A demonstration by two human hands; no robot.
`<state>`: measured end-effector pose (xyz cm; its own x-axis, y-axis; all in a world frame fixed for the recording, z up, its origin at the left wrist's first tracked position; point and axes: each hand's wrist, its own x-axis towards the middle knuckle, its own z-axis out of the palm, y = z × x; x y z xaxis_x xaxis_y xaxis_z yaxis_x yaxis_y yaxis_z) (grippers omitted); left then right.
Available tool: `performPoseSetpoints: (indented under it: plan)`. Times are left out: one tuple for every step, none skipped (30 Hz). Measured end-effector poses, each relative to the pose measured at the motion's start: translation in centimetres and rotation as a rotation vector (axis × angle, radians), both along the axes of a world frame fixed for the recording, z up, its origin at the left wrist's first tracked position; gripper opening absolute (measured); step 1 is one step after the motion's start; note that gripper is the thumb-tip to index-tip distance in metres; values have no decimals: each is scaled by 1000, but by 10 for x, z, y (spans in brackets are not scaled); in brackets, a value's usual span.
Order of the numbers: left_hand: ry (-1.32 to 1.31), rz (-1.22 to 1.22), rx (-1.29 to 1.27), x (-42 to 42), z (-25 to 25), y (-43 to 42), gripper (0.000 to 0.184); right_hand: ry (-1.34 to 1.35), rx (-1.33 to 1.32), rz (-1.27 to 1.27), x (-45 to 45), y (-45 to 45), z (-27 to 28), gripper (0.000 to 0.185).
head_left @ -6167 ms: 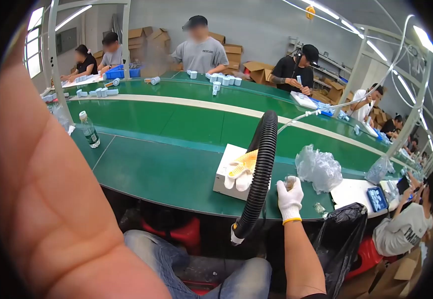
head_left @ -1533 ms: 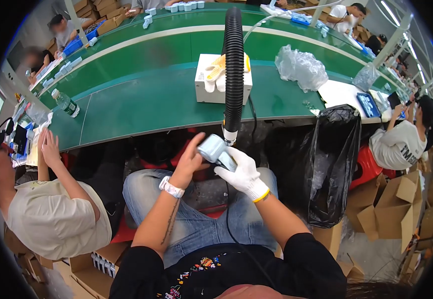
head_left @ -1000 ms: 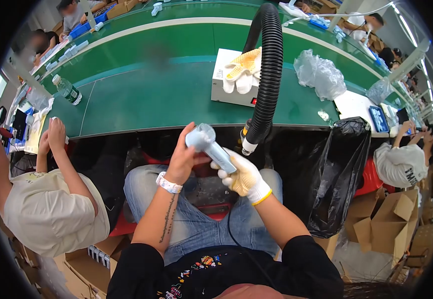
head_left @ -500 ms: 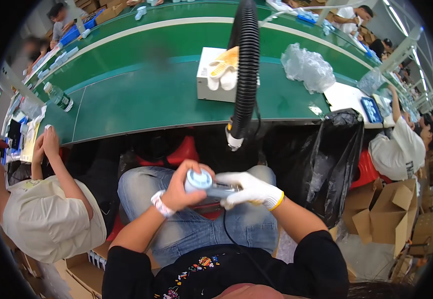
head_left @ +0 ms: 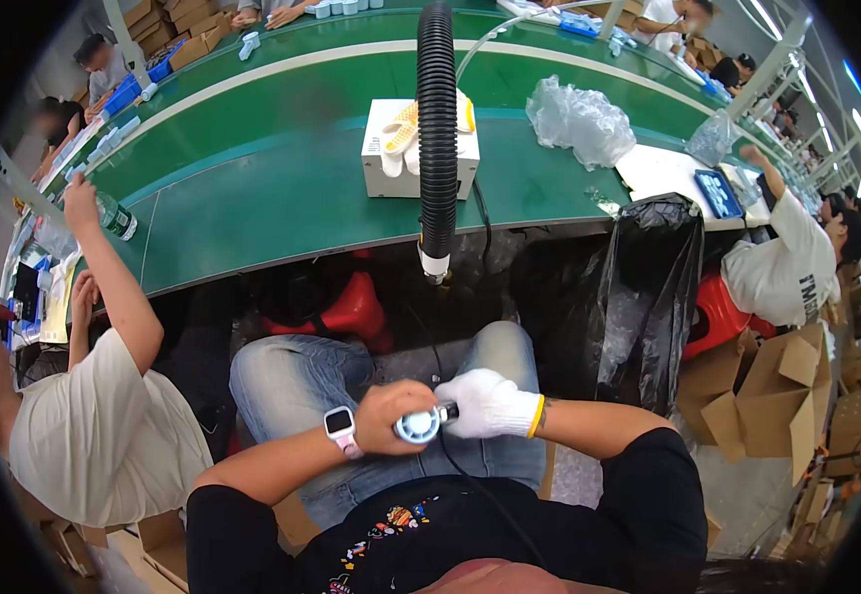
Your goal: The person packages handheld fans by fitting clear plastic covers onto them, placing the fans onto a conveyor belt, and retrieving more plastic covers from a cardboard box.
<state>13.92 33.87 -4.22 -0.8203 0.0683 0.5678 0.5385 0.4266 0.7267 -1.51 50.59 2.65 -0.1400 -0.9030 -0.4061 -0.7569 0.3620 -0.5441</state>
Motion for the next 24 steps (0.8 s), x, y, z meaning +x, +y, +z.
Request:
performPoseSetpoints:
  plan:
    - [8,13,-6,-10,6,-9,66,35,-13,-32,-9,-3,-1,25]
    - [-46,78,-98,-19,13,-18,71,36,-17,-20,-20,-7,-4,25]
    - [-116,136,-182,-22,18,-23,76,89,-152,-48,-28,-7,-9,28]
    - [-137,141,-176,-24,23,-26,76,135,-287,-77,-32,-9,-13,31]
    - [-195,214,-38,-28,27,-27,80,116,-283,-72,-35,-13,-6,31]
    - [-225,250,23,-29,32,-26,81,240,-358,-103,-37,-17,5,31]
    - [-253,285,86,-31,38,-25,83,369,-436,-139,-40,-21,15,32]
    - [-444,293,503,-31,46,-20,81,360,-436,-145,-38,-22,18,32]
    - [-630,296,927,-29,53,-15,79,342,-545,-134,-34,-24,20,36]
    - [-801,293,1356,-29,56,-12,77,326,-656,-119,-31,-27,22,40]
    - [-800,299,1358,-27,55,-11,77,311,-770,-101,-30,-28,23,44]
    - [-741,302,1295,-24,54,-11,71,307,-772,-97,-29,-27,25,44]
    - [-680,306,1230,-21,53,-13,65,148,-820,-185,-31,-26,27,46]
    - [-621,308,1165,-18,52,-16,59,-13,-862,-273,-32,-24,29,47]
    - [-618,312,1166,-15,49,-19,59,-175,-897,-361,-33,-22,29,50]
    - [-497,334,935,-12,46,-23,53,-176,-893,-354,-38,-19,30,50]
    - [-379,352,705,-10,43,-25,48,-249,-736,-256,-46,-14,31,49]
    - [-259,365,475,-9,40,-24,43,-316,-576,-160,-54,-11,33,48]
    - [-252,369,482,-9,44,-21,43,-376,-416,-63,-59,-10,35,47]
    - [-207,314,355,-7,55,-15,40,-373,-408,-58,-58,-10,36,47]
    - [-167,256,230,-5,65,-8,38,-372,-311,31,-53,-11,37,46]
    - [-129,193,104,-3,68,-3,35,-371,-215,116,-47,-13,36,45]
    - [-134,187,111,2,66,2,35,-373,-119,198,-41,-14,36,44]
    - [-80,171,68,7,63,7,35,-375,-115,189,-34,-14,38,44]
